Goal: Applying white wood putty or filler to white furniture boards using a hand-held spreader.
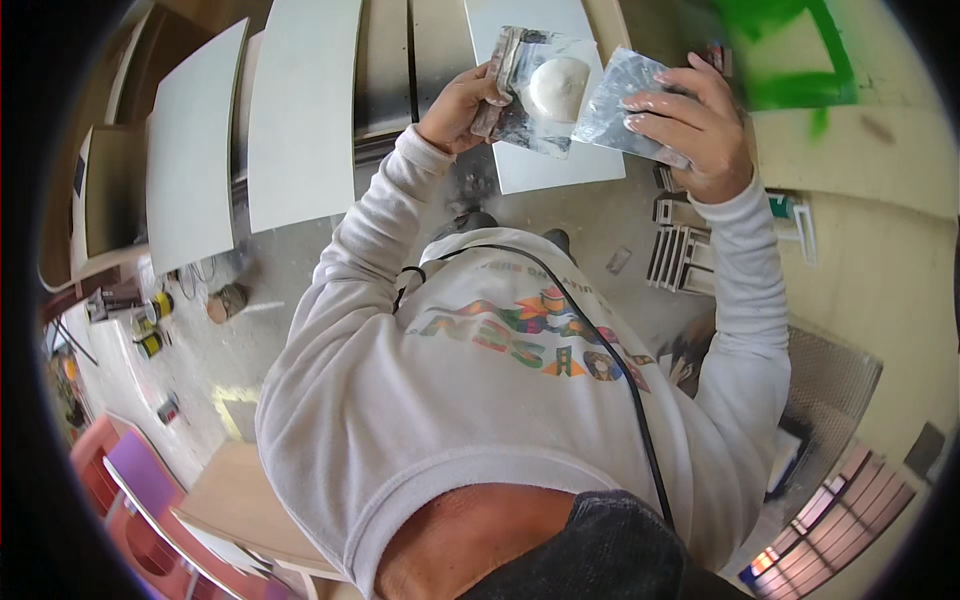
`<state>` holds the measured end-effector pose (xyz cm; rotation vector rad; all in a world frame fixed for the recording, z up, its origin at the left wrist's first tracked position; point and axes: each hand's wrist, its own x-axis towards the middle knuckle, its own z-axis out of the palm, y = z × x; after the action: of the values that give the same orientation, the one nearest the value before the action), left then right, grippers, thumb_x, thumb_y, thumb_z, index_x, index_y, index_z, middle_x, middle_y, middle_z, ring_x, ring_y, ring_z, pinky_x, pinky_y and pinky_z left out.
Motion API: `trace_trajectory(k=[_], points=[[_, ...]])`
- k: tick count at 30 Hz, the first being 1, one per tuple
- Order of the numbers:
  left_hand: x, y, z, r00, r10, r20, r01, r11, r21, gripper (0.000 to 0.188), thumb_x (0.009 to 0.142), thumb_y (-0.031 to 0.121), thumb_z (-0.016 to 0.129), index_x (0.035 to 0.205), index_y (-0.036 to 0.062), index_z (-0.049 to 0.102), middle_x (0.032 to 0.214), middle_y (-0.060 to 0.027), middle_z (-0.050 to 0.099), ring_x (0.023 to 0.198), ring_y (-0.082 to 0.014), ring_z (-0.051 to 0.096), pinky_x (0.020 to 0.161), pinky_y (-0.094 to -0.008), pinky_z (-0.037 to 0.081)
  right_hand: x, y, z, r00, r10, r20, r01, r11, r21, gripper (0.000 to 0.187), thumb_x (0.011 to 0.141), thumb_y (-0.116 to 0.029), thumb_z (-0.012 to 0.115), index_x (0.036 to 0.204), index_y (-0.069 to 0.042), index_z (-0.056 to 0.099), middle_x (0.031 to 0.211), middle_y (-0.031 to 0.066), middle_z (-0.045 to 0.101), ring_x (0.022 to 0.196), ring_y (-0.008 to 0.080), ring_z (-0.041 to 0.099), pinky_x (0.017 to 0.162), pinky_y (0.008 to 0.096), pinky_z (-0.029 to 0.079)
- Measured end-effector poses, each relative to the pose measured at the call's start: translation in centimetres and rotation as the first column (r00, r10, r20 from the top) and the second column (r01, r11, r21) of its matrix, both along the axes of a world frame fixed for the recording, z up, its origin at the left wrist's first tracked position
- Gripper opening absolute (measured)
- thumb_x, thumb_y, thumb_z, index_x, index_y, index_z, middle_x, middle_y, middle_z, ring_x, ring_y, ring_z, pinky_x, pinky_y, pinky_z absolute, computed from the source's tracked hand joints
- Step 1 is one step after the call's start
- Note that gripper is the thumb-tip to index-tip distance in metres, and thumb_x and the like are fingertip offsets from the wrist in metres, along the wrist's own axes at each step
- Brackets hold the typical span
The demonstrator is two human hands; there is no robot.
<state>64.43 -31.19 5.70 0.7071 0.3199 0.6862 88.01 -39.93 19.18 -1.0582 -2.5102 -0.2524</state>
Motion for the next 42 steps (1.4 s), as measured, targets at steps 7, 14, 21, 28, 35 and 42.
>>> trace_trajectory(k=[7,14,21,28,35,42], points=[[1.4,1.9,-0.9,0.919,0.377,-0.115,-0.38,0.925,-0.004,0.038,0.066,0.0,0.045,0.104,-0.0018,0.044,0.079,-0.0051,0.054,0.06,-0.0115,0.053,0.052,-0.0221,0.046,1.7,9.2,-2.8,0.964,0.232,0.128,-0.227,0.972,-0.056,0.022,0.054,-0.009,0.064,0.075,-0.012,0.061,0.086,-0.0025,0.06,0.083,0.0171,0.053,0.087,0.0427,0.036],[-2.6,5.0,-6.0,0.711,0.703,-0.013,-0.702,0.71,-0.046,0.038,0.073,0.001,0.049,0.11,0.0023,0.041,0.092,-0.0042,0.053,0.08,-0.014,0.052,0.07,-0.0266,0.043,9.4,21.8,-12.8,0.799,-0.321,-0.508,-0.146,0.716,-0.682,0.02,0.069,0.002,0.059,0.087,-0.004,0.061,0.081,0.0041,0.061,0.077,0.0106,0.056,0.071,0.0247,0.043],[-1.1,4.4,-15.6,0.621,0.758,-0.2,-0.778,0.568,-0.268,0.041,0.074,0.007,0.054,0.111,0.0029,0.04,0.099,-0.0054,0.052,0.087,-0.017,0.054,0.074,-0.0346,0.046,7.7,35.3,-22.0,0.723,-0.442,-0.532,-0.16,0.641,-0.75,0.025,0.07,-0.004,0.06,0.094,0.001,0.058,0.084,0.0071,0.061,0.077,0.0111,0.056,0.069,0.0228,0.044],[-2.3,5.6,-25.3,0.659,0.713,-0.241,-0.733,0.537,-0.418,0.041,0.075,0.004,0.052,0.114,0.0049,0.038,0.096,-0.0074,0.054,0.08,-0.0204,0.057,0.067,-0.0354,0.048,0.2,47.7,-26.3,0.955,-0.296,0.034,0.266,0.795,-0.546,0.032,0.067,-0.019,0.057,0.097,-0.008,0.058,0.091,0.0155,0.059,0.085,0.0293,0.056,0.076,0.0325,0.043],[-4.7,6.3,-29.7,0.832,0.544,-0.105,-0.519,0.699,-0.492,0.036,0.074,0.003,0.055,0.109,0.0025,0.044,0.096,-0.0074,0.055,0.083,-0.0213,0.056,0.067,-0.0365,0.048,-5.1,57.7,-31.5,0.93,-0.263,0.257,0.343,0.871,-0.351,0.037,0.066,-0.011,0.045,0.102,-0.011,0.056,0.1,0.0147,0.056,0.094,0.0305,0.051,0.083,0.0344,0.04],[-5.2,6.8,-29.9,0.848,0.51,-0.141,-0.487,0.647,-0.587,0.039,0.073,-0.002,0.054,0.11,0.0029,0.044,0.101,-0.0067,0.054,0.09,-0.0189,0.054,0.077,-0.0329,0.045,-6.7,61.2,-34.0,0.842,-0.242,0.483,0.444,0.818,-0.365,0.035,0.064,-0.012,0.047,0.097,-0.008,0.057,0.099,0.0154,0.056,0.094,0.0307,0.051,0.082,0.0348,0.04]])
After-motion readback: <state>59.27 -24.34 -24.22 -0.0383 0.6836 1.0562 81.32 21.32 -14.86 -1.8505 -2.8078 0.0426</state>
